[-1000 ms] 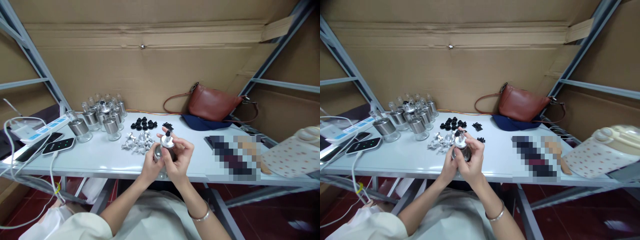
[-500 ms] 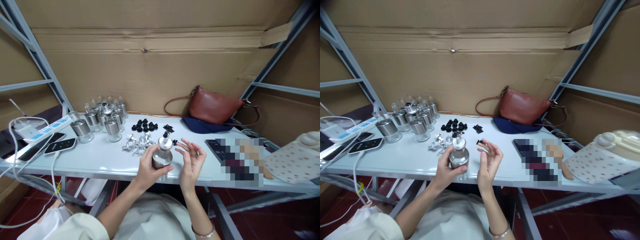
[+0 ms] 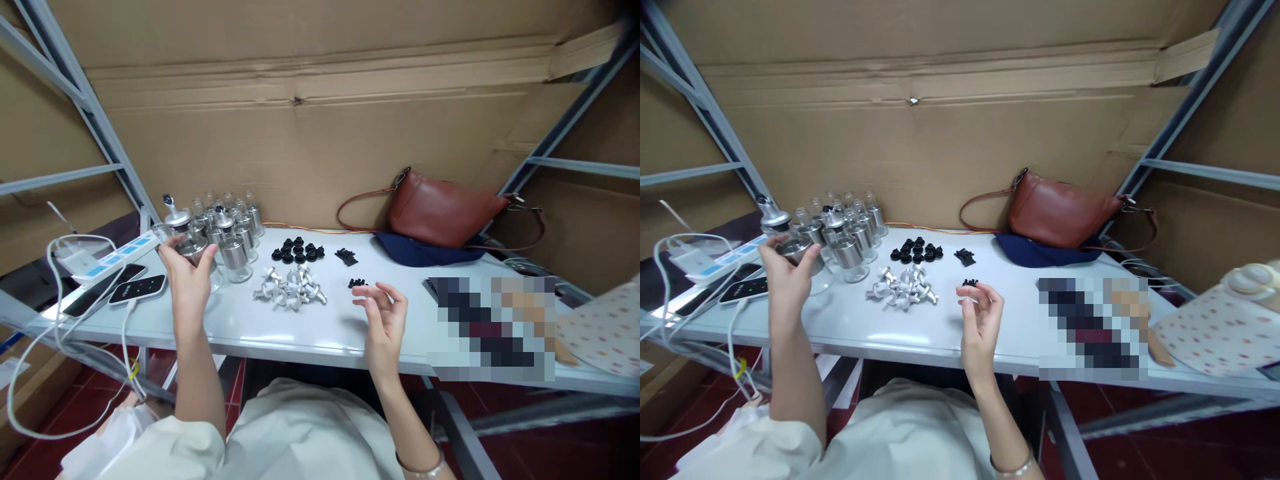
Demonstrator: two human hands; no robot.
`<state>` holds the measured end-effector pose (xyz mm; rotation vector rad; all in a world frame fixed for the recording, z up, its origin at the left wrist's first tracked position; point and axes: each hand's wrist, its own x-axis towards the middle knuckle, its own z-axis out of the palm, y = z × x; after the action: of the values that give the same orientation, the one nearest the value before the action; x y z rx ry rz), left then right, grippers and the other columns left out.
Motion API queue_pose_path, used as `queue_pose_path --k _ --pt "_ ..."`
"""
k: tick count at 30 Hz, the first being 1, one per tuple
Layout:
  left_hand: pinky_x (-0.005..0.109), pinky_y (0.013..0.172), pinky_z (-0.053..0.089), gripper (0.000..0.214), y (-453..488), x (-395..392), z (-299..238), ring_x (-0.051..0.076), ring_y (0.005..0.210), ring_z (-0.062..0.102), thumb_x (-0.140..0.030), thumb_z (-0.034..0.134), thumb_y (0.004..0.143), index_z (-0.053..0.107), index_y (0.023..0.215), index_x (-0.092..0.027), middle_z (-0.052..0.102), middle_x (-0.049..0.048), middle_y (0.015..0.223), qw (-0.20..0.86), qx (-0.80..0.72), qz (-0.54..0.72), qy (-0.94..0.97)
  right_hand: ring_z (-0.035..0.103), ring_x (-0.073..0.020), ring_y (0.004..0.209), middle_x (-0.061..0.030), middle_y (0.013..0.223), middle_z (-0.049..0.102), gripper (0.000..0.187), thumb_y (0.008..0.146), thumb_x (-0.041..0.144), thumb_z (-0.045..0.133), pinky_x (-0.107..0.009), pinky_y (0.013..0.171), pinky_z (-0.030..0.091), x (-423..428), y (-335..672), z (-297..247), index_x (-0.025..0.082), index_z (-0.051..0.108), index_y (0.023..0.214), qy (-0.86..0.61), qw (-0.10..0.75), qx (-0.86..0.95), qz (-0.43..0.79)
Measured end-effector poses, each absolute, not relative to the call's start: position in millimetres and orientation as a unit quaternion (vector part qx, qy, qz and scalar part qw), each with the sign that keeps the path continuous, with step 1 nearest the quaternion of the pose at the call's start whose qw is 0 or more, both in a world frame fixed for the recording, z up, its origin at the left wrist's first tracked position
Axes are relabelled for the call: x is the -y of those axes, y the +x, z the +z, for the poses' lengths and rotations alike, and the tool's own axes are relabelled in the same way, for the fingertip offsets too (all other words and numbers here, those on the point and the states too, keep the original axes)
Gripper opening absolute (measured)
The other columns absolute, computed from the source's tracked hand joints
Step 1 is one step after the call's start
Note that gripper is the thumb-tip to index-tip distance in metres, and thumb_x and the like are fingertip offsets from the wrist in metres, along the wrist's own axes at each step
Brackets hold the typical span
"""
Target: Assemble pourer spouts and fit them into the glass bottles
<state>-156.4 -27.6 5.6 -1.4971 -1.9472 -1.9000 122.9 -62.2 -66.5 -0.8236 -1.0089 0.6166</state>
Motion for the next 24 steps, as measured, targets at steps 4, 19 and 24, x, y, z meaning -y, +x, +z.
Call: queue_pose_path --k 4,19,24 --pt "0.044 0.111 0.029 0.052 -171 11 -1 0.034 0.129 0.039 -0.029 0.061 0.08 0.037 0.12 -0.007 0.039 0.0242 0.131 0.025 0.67 -0.578 -0.466 0.064 -0.0191 0.087 -0.0044 0.089 0.068 0.024 0.087 0.035 0.056 -0.036 0.076 0.048 61 124 -68 0.023 0.049 0.106 -0.382 0.743 0.468 0.288" --pt "0.053 0.115 0.017 0.062 -178 -14 -34 0.037 0.142 0.02 -0.022 0.048 0.082 0.027 0.136 0.0 0.026 0.0291 0.145 0.017 0.699 -0.499 -0.512 0.065 -0.0181 0.082 -0.003 0.083 0.068 0.018 0.086 0.031 0.055 -0.034 0.075 0.049 60 125 -71 0.022 0.052 0.101 -0.423 0.674 0.523 0.306" --pt "0.054 0.117 0.008 0.071 -158 13 -33 0.039 0.145 0.001 -0.024 0.047 0.085 0.015 0.144 0.001 0.003 0.0293 0.153 0.014 0.709 -0.476 -0.521 0.062 -0.017 0.072 -0.0049 0.083 0.067 0.008 0.084 0.025 0.052 -0.028 0.061 0.046 58 125 -70 0.02 0.058 0.084 -0.489 0.597 0.571 0.28"
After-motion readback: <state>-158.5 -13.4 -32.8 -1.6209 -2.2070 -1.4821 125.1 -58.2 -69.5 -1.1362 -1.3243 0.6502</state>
